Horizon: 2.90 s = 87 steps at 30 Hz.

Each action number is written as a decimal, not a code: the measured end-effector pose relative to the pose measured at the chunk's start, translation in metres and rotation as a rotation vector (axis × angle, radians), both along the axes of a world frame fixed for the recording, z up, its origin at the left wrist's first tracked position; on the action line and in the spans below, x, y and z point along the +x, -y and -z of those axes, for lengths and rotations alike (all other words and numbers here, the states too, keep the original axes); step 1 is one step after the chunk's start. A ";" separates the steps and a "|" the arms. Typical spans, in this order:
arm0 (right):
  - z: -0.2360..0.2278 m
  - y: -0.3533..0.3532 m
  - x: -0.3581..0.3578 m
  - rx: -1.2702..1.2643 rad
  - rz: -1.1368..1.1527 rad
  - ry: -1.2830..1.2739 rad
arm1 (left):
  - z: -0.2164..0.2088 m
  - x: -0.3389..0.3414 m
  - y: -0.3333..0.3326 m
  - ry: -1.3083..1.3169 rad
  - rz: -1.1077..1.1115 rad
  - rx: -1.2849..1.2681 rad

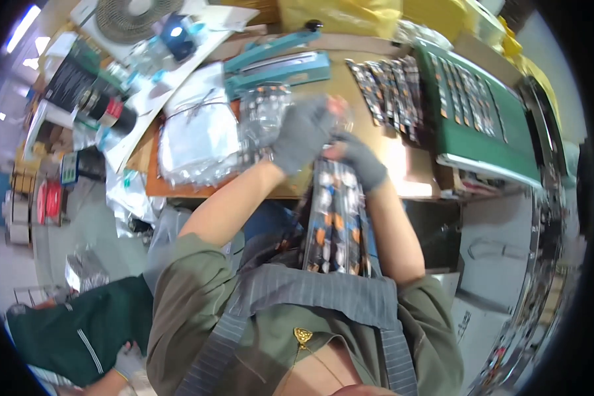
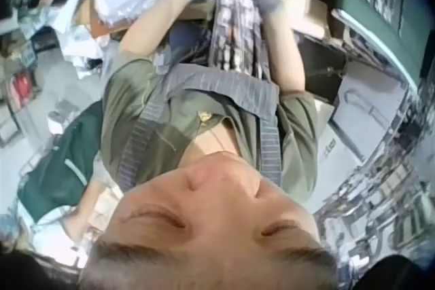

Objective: Packaging sets of small metal parts into plastic bags and sealing them.

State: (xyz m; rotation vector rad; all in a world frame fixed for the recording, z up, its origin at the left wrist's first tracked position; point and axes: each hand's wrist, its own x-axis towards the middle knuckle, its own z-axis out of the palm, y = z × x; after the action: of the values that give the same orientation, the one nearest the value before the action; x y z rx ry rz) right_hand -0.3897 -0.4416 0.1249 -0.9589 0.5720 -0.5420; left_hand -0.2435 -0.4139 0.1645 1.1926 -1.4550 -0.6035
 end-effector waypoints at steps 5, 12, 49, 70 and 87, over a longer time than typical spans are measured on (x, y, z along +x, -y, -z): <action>0.052 0.007 -0.014 0.040 0.022 0.385 | 0.008 0.007 -0.060 0.371 0.264 -0.015; 0.051 -0.153 -0.063 0.235 0.102 0.107 | 0.090 -0.007 -0.176 0.082 0.296 0.113; -0.144 0.066 0.004 -1.753 0.192 -0.526 | -0.128 0.059 -0.003 0.203 0.074 -0.020; -0.008 0.263 0.165 -1.500 0.611 -1.120 | 0.099 0.158 0.101 -0.752 -0.320 0.762; 0.031 0.249 0.139 -1.272 0.525 -1.040 | 0.101 0.149 0.088 -0.623 -0.318 0.632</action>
State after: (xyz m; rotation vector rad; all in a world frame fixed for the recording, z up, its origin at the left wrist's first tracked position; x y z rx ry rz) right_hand -0.2508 -0.6909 0.0941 -2.3762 1.5069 -0.8822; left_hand -0.0942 -0.5018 0.0635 1.4945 -0.5364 -1.1340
